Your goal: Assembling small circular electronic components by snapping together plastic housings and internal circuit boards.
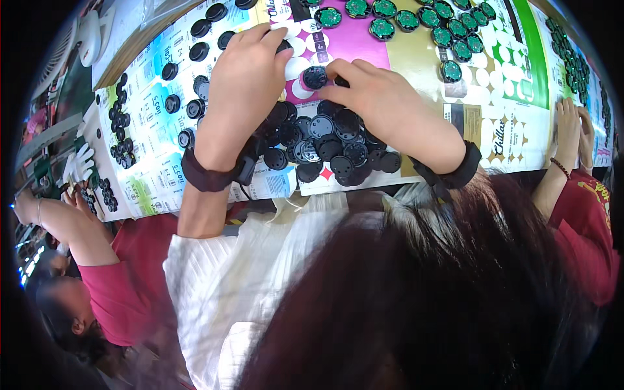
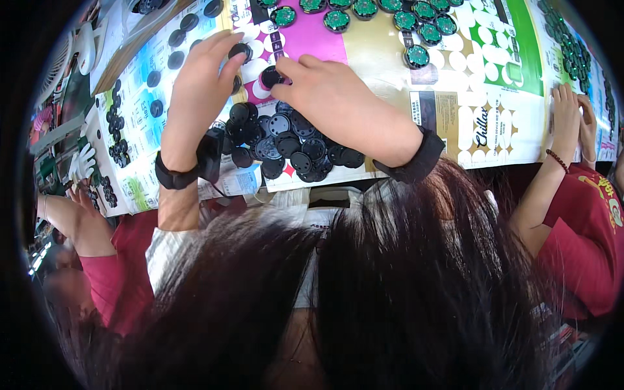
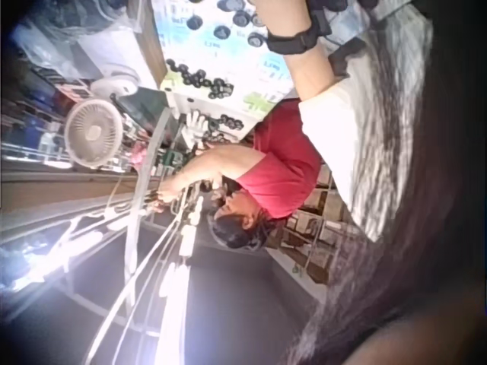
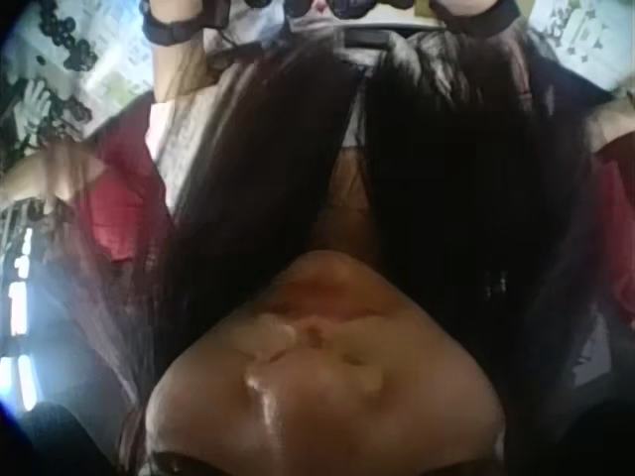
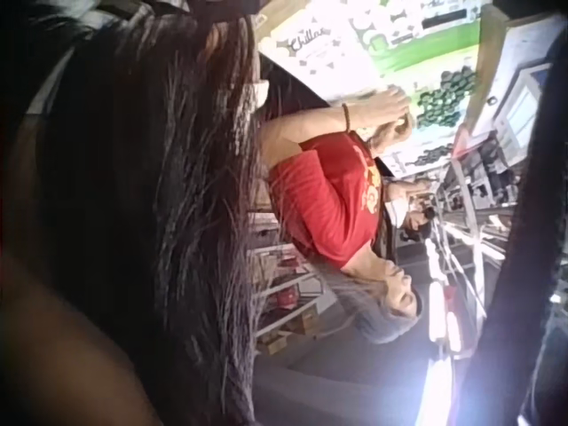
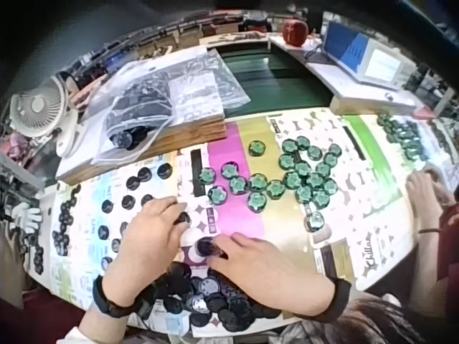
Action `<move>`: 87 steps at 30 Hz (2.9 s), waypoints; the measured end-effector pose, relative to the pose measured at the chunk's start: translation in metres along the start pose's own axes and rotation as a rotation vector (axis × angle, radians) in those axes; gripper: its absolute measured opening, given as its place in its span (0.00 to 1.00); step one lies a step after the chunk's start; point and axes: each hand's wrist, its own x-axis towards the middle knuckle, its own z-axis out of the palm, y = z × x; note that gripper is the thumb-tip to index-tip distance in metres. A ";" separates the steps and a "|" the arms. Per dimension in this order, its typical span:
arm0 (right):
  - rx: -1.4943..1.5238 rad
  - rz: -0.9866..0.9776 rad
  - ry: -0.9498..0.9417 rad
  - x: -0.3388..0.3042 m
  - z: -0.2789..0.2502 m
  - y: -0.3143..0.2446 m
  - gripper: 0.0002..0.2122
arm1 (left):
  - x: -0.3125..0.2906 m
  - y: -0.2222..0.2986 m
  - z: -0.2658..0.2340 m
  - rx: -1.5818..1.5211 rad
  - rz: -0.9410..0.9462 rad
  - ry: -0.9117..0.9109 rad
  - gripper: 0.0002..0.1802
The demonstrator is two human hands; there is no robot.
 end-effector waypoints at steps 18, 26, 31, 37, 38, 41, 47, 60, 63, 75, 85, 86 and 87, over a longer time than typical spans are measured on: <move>0.314 0.399 0.366 -0.015 -0.051 0.005 0.11 | 0.073 0.022 0.008 -0.302 -0.138 -0.165 0.10; 0.842 0.606 0.655 -0.015 -0.057 -0.013 0.14 | 0.053 0.024 -0.028 -1.390 -0.374 -0.421 0.16; 0.831 0.562 0.642 -0.036 -0.053 0.006 0.10 | 0.039 0.035 -0.019 -1.536 -0.399 -0.485 0.16; 0.857 0.625 0.725 -0.030 -0.053 -0.004 0.09 | 0.020 0.048 -0.031 -1.825 -0.362 -0.534 0.17; 0.921 0.611 0.734 -0.032 -0.051 -0.004 0.11 | 0.018 0.048 -0.028 -1.842 -0.374 -0.540 0.17; 1.054 0.615 0.774 -0.036 -0.052 -0.004 0.14 | 0.015 0.050 -0.016 -1.830 -0.434 -0.558 0.16; 1.159 0.655 0.872 -0.037 -0.048 -0.003 0.12 | 0.011 0.059 -0.014 -1.903 -0.428 -0.443 0.16; 0.565 0.272 0.701 -0.039 -0.063 -0.020 0.09 | -0.001 0.072 -0.024 -1.822 -0.348 -0.291 0.15; 0.662 0.324 0.729 -0.035 -0.064 -0.026 0.09 | -0.007 0.075 -0.023 -1.785 -0.353 -0.221 0.15; 0.793 0.618 0.618 -0.045 -0.061 -0.019 0.09 | -0.006 0.074 -0.003 -1.801 -0.453 -0.081 0.14; 0.943 0.583 0.402 -0.043 -0.072 -0.015 0.11 | -0.004 0.077 0.001 -1.791 -0.477 -0.078 0.13; 0.964 0.602 0.383 -0.041 -0.073 -0.016 0.11 | -0.004 0.078 -0.001 -1.785 -0.474 -0.075 0.13; 0.988 0.621 0.394 -0.042 -0.073 -0.017 0.12 | -0.003 0.078 0.002 -1.782 -0.474 -0.075 0.13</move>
